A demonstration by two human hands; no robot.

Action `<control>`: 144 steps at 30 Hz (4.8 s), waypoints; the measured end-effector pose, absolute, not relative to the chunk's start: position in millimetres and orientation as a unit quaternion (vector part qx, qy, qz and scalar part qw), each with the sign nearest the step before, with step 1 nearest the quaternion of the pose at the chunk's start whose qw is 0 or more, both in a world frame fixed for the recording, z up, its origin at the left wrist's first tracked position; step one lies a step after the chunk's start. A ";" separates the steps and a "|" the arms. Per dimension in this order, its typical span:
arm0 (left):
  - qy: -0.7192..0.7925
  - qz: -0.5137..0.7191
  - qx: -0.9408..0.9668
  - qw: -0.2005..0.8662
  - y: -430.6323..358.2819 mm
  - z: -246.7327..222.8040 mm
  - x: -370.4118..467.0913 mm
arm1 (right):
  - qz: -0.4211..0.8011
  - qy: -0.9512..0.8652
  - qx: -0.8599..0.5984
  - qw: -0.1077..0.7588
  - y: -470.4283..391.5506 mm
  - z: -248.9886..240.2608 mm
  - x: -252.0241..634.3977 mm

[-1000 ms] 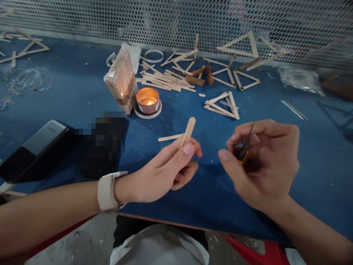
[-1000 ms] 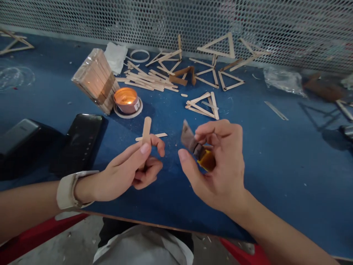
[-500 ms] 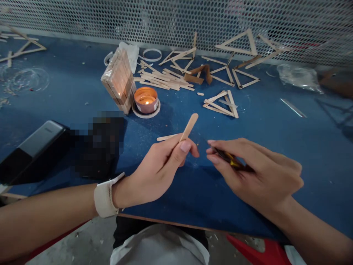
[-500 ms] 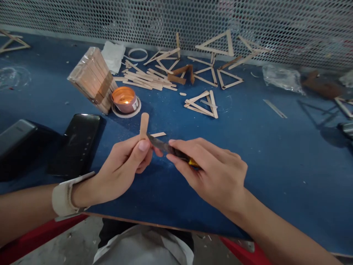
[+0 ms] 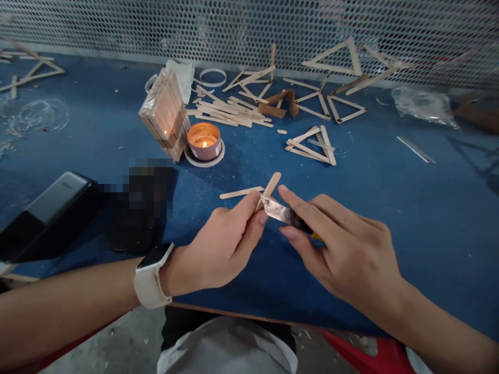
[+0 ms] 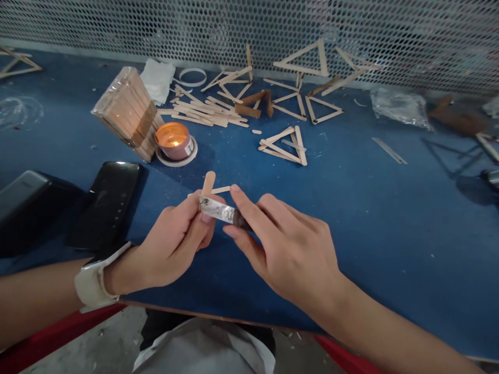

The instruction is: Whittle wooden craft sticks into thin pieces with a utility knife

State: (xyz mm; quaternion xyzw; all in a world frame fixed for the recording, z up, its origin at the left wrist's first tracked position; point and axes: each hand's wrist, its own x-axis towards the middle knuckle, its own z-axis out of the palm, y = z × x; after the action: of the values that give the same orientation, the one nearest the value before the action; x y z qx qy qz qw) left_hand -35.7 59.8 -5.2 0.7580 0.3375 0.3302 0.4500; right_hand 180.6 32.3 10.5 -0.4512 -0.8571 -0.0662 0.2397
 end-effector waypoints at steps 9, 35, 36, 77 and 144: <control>0.357 0.323 0.804 0.349 61.4 -2.7 -35.1 | 0.017 -0.844 -0.473 0.253 32.8 14.6 181.2; 0.354 0.277 0.845 0.290 61.0 -10.5 -31.7 | 0.352 -0.730 -0.498 0.310 28.3 17.4 174.2; 0.352 0.280 0.847 0.284 60.7 -10.7 -31.4 | 0.347 -0.730 -0.500 0.311 27.8 17.1 173.3; 0.398 0.179 0.866 0.243 62.9 -2.9 -33.6 | 0.349 -0.737 -0.498 0.295 29.7 21.5 173.3; 0.337 0.287 0.842 0.309 63.1 -8.9 -33.0 | 0.058 -0.854 -0.488 0.173 26.0 5.5 170.6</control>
State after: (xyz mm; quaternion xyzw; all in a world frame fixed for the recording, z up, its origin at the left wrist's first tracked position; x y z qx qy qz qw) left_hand -33.0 63.1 -8.9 0.8417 0.3372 0.2870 0.3089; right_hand 170.6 26.0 5.5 -0.4877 -0.8537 0.0578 0.1732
